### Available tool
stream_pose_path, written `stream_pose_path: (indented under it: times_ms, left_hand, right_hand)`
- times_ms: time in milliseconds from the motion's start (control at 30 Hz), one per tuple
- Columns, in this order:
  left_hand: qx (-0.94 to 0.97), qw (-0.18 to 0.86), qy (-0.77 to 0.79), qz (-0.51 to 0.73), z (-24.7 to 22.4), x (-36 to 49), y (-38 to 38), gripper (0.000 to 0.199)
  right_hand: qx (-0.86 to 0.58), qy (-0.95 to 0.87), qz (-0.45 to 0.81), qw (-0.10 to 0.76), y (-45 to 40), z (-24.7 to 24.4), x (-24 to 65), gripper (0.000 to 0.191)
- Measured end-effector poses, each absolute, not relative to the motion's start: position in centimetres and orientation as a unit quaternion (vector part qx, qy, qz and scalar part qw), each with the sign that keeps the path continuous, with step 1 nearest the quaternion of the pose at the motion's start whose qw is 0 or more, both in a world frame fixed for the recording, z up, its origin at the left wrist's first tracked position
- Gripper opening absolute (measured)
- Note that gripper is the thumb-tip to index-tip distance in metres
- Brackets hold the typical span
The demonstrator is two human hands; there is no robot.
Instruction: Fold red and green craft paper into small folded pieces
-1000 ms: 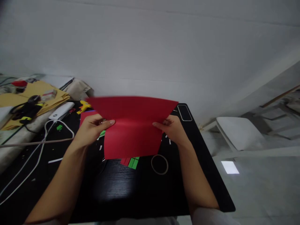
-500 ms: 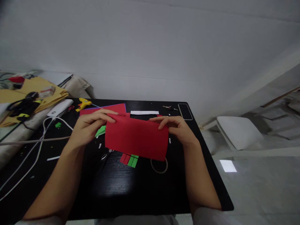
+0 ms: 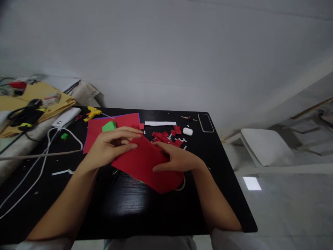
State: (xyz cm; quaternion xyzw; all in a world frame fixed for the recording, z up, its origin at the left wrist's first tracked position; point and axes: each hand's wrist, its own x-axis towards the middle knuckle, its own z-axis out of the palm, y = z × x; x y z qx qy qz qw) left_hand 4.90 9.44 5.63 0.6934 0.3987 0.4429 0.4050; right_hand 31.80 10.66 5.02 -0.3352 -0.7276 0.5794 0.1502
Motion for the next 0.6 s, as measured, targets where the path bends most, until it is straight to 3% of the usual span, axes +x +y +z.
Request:
stream_pose_path:
  times_ms: [100, 167, 367, 433, 600]
  left_hand:
    - [0.628, 0.456, 0.415, 0.476, 5.9, 4.6, 9.4, 0.043]
    - [0.599, 0.483, 0.415, 0.486, 6.2, 4.1, 9.5, 0.050]
    - [0.554, 0.501, 0.440, 0.499, 5.7, 4.4, 9.8, 0.040]
    - [0.555, 0.472, 0.459, 0.508, 5.4, 5.0, 9.9, 0.029]
    - [0.572, 0.402, 0.487, 0.523, 5.3, 6.3, 9.6, 0.037]
  right_hand:
    - [-0.369, -0.721, 0.552, 0.198, 10.7, 4.8, 31.6, 0.047]
    - [-0.396, -0.682, 0.558, 0.256, 10.9, 4.6, 31.6, 0.043]
    - [-0.430, -0.583, 0.565, 0.395, 11.0, 4.2, 31.1, 0.043]
    - [-0.436, -0.575, 0.559, 0.409, 10.8, 4.2, 30.9, 0.046]
    - [-0.462, -0.576, 0.546, 0.395, 10.5, 4.1, 30.8, 0.064]
